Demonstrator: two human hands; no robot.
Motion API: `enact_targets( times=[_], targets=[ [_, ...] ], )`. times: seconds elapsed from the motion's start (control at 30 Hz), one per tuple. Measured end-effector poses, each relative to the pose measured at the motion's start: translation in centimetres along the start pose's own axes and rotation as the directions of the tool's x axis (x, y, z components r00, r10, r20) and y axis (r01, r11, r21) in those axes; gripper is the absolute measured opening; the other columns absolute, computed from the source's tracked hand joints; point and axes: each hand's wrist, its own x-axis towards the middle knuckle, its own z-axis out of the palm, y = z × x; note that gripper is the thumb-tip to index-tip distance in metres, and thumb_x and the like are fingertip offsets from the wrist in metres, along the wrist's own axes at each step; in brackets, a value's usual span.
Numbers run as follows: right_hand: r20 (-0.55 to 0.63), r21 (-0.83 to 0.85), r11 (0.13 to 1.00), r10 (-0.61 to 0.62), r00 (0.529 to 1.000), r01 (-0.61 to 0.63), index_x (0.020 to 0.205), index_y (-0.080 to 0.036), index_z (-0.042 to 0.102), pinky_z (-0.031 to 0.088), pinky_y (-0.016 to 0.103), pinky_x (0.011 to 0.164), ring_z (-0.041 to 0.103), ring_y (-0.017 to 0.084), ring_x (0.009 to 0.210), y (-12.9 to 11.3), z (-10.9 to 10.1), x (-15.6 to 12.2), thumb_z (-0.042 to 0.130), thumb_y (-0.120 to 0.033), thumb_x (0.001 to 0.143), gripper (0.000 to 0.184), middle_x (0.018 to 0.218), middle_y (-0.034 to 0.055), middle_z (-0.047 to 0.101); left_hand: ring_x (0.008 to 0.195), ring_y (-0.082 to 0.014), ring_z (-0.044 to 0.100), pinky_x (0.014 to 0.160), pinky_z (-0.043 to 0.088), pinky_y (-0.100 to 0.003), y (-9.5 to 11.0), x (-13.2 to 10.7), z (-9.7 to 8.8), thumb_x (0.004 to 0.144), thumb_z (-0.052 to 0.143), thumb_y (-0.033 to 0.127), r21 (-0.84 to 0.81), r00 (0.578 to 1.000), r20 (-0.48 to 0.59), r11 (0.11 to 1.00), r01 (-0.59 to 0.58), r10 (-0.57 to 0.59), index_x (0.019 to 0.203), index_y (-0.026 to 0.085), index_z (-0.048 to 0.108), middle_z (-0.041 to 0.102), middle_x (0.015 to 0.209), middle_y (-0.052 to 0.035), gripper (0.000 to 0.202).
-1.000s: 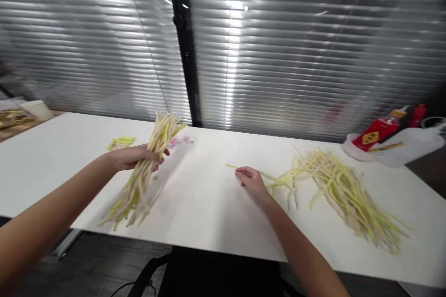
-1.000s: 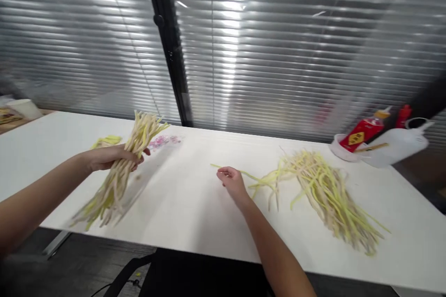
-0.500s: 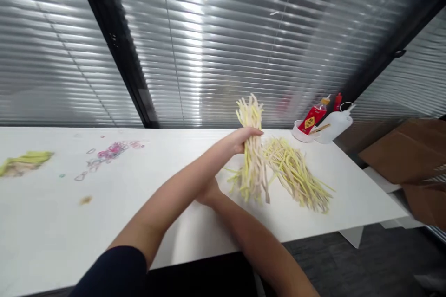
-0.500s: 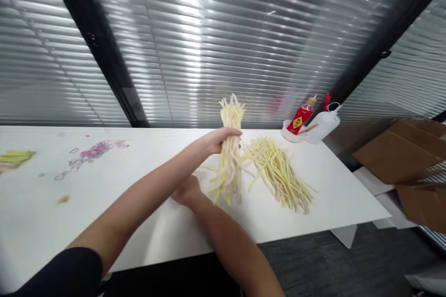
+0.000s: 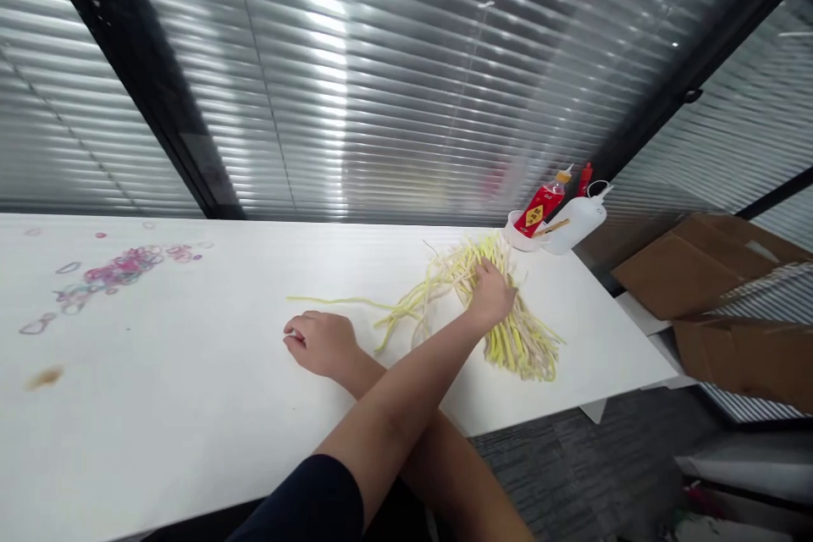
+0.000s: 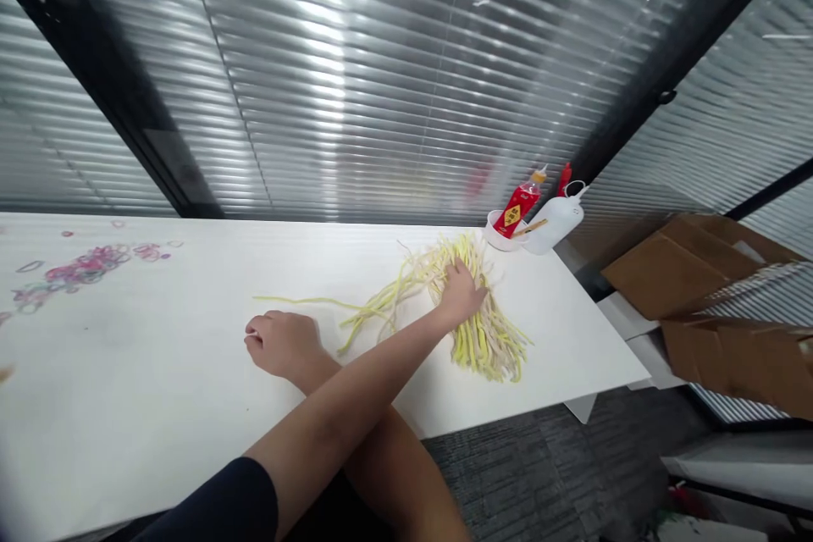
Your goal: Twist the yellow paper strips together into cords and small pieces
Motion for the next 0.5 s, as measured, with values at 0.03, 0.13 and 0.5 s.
enact_targets(
  times=[0.03, 0.13, 0.5],
  targets=[
    [-0.003, -0.017, 1.0, -0.015, 1.0, 0.015, 0.098, -0.025, 0.058, 0.037, 0.025, 0.064, 0.057, 0.012, 0.084, 0.1, 0.1, 0.0, 0.041, -0.033, 0.09, 0.02, 0.096, -0.0026, 0.062, 0.12, -0.0358, 0.042, 0.095, 0.037, -0.037, 0.0, -0.3, 0.2, 0.081, 0.051, 0.038, 0.059, 1.0, 0.002, 0.998, -0.018, 0.018, 0.142, -0.001, 0.002, 0.013, 0.14, -0.0339, 0.088],
    [-0.01, -0.053, 0.997, -0.062, 0.998, 0.061, 0.097, -0.024, 0.058, 0.038, 0.026, 0.063, 0.057, 0.013, 0.083, 0.3, 0.4, 0.0, 0.039, -0.033, 0.091, 0.021, 0.093, -0.0017, 0.062, 0.116, -0.0359, 0.046, 0.09, 0.04, -0.041, 1.1, -0.9, -0.5, 0.087, 0.036, 0.049, 0.22, 0.997, -0.014, 0.973, -0.077, 0.082, 0.143, 0.005, 0.007, 0.014, 0.141, -0.0318, 0.078],
    [0.087, 0.05, 0.999, -0.012, 0.996, 0.008, 0.096, -0.025, 0.056, 0.037, 0.026, 0.066, 0.053, 0.014, 0.079, 0.0, -0.3, 0.7, 0.043, -0.033, 0.089, 0.017, 0.094, -0.0014, 0.06, 0.096, -0.031, 0.058, 0.081, 0.046, -0.039, -1.5, -2.5, -16.2, 0.051, 0.073, 0.022, 0.631, 0.958, 0.271, 0.769, -0.101, -0.097, 0.095, 0.016, 0.064, 0.062, 0.102, -0.0169, 0.046]
  ],
)
